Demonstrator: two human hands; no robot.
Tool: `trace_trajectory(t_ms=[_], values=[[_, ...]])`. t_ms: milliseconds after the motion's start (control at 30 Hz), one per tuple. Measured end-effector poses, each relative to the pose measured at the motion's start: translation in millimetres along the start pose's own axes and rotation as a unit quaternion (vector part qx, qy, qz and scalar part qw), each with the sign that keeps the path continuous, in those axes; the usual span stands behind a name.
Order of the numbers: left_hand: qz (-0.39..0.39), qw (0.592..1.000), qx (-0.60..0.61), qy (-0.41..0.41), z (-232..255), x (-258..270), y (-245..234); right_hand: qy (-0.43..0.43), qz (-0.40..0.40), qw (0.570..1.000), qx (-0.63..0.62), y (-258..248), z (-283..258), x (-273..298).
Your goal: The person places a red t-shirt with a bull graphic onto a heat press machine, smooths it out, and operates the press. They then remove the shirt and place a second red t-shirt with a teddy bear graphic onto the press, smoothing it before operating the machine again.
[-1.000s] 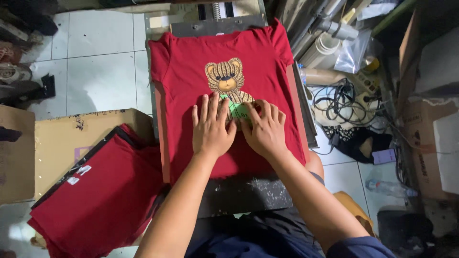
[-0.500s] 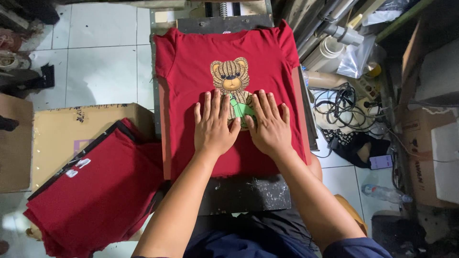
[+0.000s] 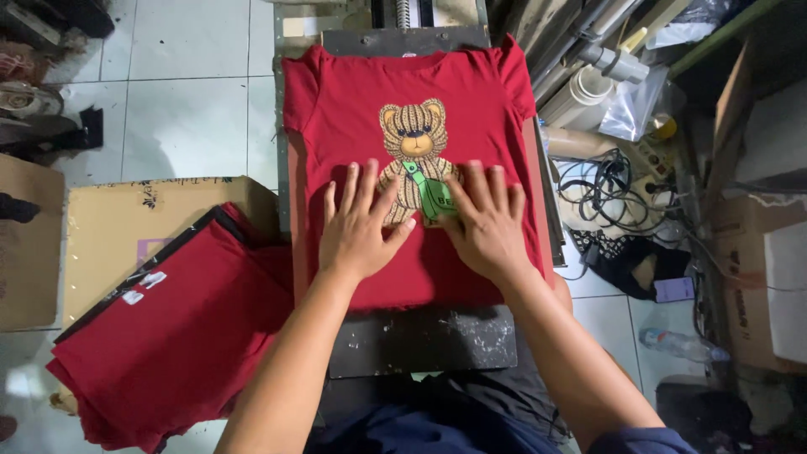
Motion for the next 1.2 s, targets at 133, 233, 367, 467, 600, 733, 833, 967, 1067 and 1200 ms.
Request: trace_trajectory(t_ms=[133, 233, 367, 467, 600, 733, 833, 967, 1067, 1200], values=[[0.046, 0.998, -0.034, 0.029, -5.1, 4.4, 9.4, -0.022, -0.016, 1.0, -0.015, 15.6, 2.8, 1.7], [0.059, 0.998, -0.012, 0.002, -13.0, 2.3, 9.7, -0.024, 0.01, 1.0, -0.012, 13.6, 7.0, 1.0], [0.078, 0.996, -0.001, -0.032, -18.8, 6.1, 7.4, -0.016, 0.045, 0.998, -0.035, 13.2, 13.6, 4.7], [0.119, 0.993, -0.015, -0.017, -18.6, 5.4, 6.6, -0.033, 0.089, 0.995, -0.042, 4.6, 3.2, 1.5], [0.13, 0.991, -0.002, -0.01, -18.3, 8.1, 5.0, -0.045, 0.082, 0.995, -0.03, 12.3, -7.7, 4.4], [0.11, 0.994, 0.01, -0.016, -18.4, 7.8, 9.5, -0.048, 0.105, 0.993, -0.028, 21.4, 4.3, 4.6], [0.131, 0.991, -0.001, -0.013, -15.9, 6.7, 6.6, -0.047, 0.132, 0.989, -0.04, 12.0, -3.0, -6.0], [0.107, 0.993, -0.041, -0.014, -9.9, 5.1, 6.9, -0.068, 0.101, 0.992, -0.029, 16.5, -35.9, -22.2], [0.081, 0.995, -0.051, -0.011, -9.0, 4.6, 10.4, -0.06, 0.03, 0.998, -0.019, 22.8, -40.7, -29.1], [0.041, 0.998, -0.033, -0.031, -12.5, 1.1, 13.2, 0.009, -0.016, 1.0, -0.022, 15.9, -11.4, -34.7]])
Point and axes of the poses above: each hand's wrist, its own x-axis away from the middle knuckle, its own y-axis out of the palm, z = x × y, the point moved 8 cm from there along -x, towards the middle knuckle, and after that the axes turned 11 degrees about -z, right-handed, at the moved point
